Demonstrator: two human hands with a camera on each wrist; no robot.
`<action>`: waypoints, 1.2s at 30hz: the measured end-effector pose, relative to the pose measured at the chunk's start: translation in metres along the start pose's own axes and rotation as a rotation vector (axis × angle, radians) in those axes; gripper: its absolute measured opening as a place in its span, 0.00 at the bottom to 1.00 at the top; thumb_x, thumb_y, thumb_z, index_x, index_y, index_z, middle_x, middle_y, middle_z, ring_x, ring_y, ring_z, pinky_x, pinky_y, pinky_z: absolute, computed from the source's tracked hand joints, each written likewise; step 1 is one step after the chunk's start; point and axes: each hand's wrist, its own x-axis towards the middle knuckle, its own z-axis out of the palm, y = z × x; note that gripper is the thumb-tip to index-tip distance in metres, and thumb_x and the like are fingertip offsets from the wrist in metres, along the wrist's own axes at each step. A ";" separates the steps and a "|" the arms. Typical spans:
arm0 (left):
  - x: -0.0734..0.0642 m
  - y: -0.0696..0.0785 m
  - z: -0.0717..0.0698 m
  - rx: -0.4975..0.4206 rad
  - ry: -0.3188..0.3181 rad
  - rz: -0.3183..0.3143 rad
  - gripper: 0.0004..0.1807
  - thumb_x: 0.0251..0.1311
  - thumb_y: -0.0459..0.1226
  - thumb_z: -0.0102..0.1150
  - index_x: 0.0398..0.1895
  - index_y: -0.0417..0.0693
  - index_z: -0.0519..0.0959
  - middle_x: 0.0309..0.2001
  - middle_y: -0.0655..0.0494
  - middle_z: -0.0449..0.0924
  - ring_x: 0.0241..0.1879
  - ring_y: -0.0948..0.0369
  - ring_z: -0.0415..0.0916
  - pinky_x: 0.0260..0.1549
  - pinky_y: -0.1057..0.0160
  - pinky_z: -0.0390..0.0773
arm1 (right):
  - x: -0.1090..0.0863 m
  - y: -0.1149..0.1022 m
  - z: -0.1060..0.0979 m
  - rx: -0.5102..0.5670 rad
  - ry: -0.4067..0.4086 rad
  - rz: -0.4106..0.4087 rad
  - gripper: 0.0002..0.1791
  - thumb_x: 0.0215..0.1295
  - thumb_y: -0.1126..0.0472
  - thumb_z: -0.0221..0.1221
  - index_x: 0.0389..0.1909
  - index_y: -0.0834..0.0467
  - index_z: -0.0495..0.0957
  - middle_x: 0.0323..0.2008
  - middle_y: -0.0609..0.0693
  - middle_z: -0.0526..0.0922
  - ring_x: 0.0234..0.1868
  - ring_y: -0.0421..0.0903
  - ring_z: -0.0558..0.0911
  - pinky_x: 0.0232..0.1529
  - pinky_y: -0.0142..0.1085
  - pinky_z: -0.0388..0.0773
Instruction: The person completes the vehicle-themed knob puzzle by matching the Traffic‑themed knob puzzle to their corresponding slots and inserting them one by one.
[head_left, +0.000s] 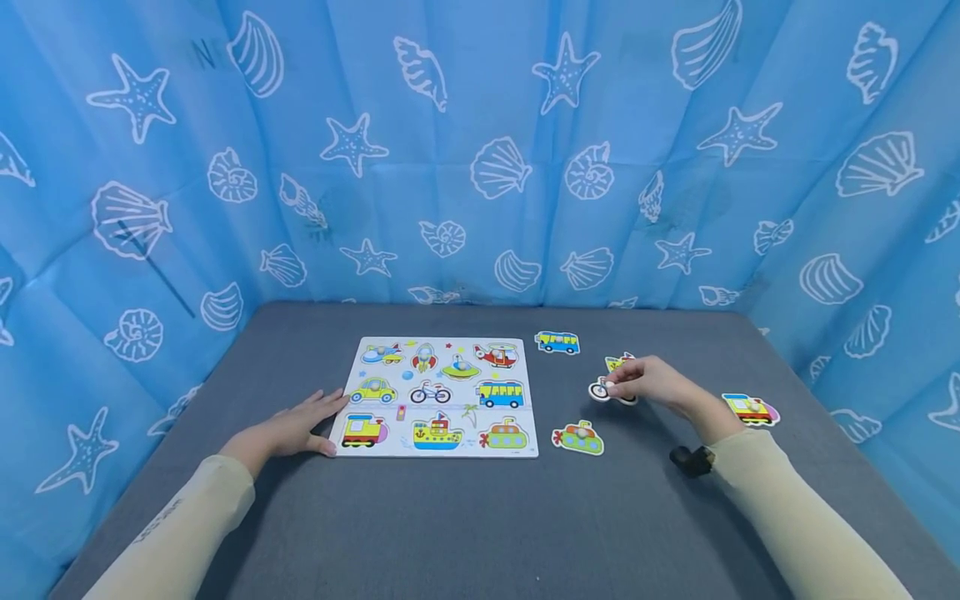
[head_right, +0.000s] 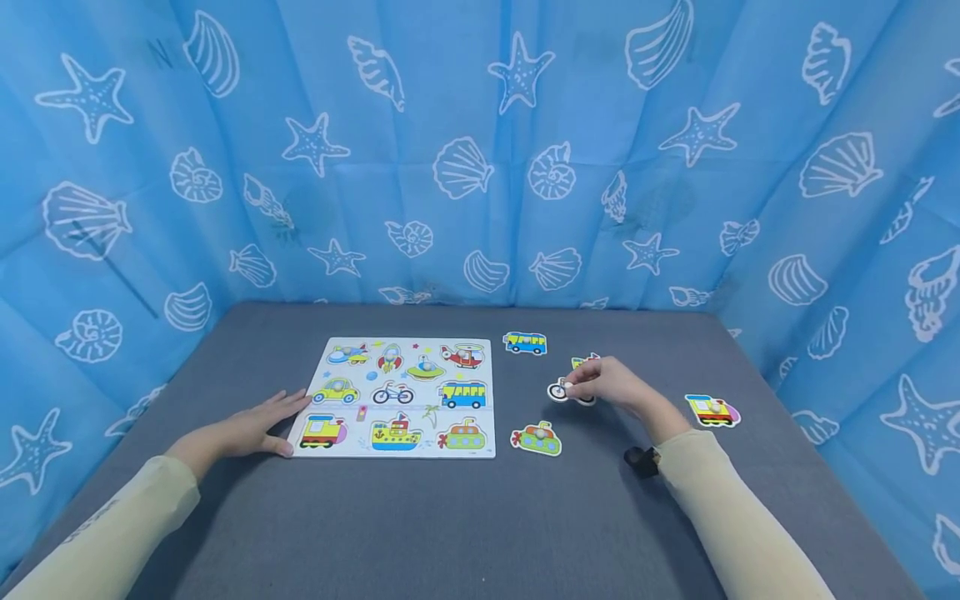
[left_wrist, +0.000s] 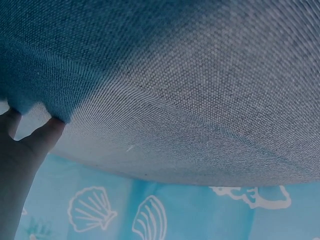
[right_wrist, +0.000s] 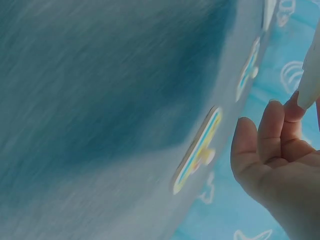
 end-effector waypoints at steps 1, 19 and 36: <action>0.000 0.000 0.000 -0.001 0.000 -0.003 0.57 0.49 0.58 0.68 0.77 0.44 0.50 0.76 0.39 0.45 0.73 0.36 0.36 0.60 0.27 0.45 | 0.001 -0.002 0.002 0.001 -0.008 -0.017 0.16 0.65 0.60 0.63 0.45 0.70 0.79 0.35 0.51 0.78 0.36 0.45 0.73 0.40 0.42 0.73; 0.000 -0.001 -0.001 -0.015 -0.001 -0.001 0.58 0.49 0.58 0.68 0.77 0.45 0.49 0.76 0.39 0.44 0.73 0.36 0.34 0.60 0.26 0.44 | 0.021 -0.032 0.031 0.023 -0.008 -0.016 0.14 0.64 0.60 0.64 0.44 0.67 0.80 0.32 0.49 0.79 0.35 0.46 0.74 0.41 0.43 0.73; 0.000 -0.001 0.000 -0.014 0.006 -0.005 0.57 0.49 0.59 0.67 0.77 0.45 0.49 0.76 0.39 0.44 0.73 0.36 0.35 0.60 0.27 0.44 | 0.040 -0.045 0.052 0.071 -0.031 -0.037 0.11 0.63 0.62 0.65 0.40 0.66 0.81 0.30 0.50 0.79 0.33 0.47 0.74 0.38 0.38 0.74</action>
